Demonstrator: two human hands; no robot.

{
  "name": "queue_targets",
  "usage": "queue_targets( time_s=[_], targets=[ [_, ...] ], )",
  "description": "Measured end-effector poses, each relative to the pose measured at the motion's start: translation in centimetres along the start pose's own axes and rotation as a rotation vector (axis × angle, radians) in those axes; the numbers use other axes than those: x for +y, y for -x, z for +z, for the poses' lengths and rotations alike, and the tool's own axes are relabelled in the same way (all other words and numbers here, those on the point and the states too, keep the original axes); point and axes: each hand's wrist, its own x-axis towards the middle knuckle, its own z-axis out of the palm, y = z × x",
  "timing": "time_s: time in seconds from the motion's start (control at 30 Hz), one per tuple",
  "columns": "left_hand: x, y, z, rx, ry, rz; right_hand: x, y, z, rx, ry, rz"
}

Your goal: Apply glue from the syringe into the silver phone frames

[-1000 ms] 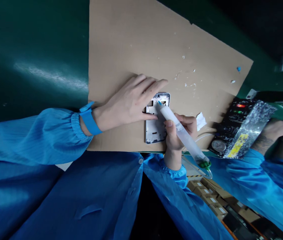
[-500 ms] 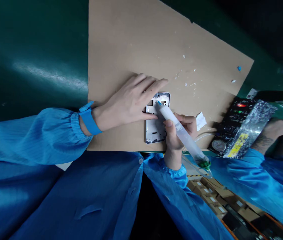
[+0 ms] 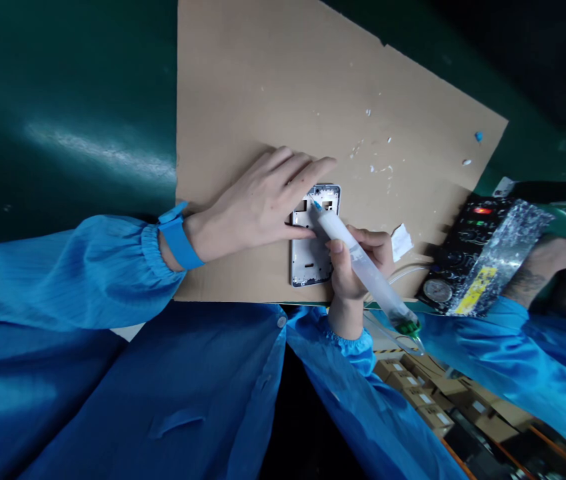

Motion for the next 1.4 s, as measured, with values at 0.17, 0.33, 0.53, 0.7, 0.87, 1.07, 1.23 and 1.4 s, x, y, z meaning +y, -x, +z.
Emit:
queue_targets(
  time_s=[0.17, 0.33, 0.53, 0.7, 0.87, 1.07, 1.23, 1.4],
  targets=[
    [0.1, 0.0, -0.1, -0.025, 0.015, -0.011, 0.3, 0.2, -0.1, 0.0, -0.029, -0.007],
    [0.0, 0.0, 0.0, -0.019, 0.025, -0.015, 0.8, 0.4, -0.2, -0.03, 0.002, 0.025],
    [0.2, -0.1, -0.1, -0.006, 0.005, -0.008, 0.6, 0.2, -0.1, -0.019, 0.031, -0.001],
    [0.1, 0.0, -0.1, -0.017, 0.016, -0.011, 0.1, 0.1, 0.1, -0.016, 0.039, 0.006],
    [0.0, 0.0, 0.0, -0.013, 0.022, -0.017, -0.2, 0.0, 0.1, -0.017, 0.048, 0.021],
    [0.0, 0.0, 0.0, -0.022, 0.032, -0.015, -0.1, -0.1, 0.2, -0.005, -0.011, -0.005],
    [-0.2, 0.1, 0.2, -0.047, 0.055, -0.038, -0.5, -0.3, 0.3, 0.015, -0.033, 0.007],
    [-0.3, 0.0, 0.2, -0.057, 0.062, -0.062, -1.0, -0.4, 0.4, 0.023, -0.055, 0.046]
  ],
)
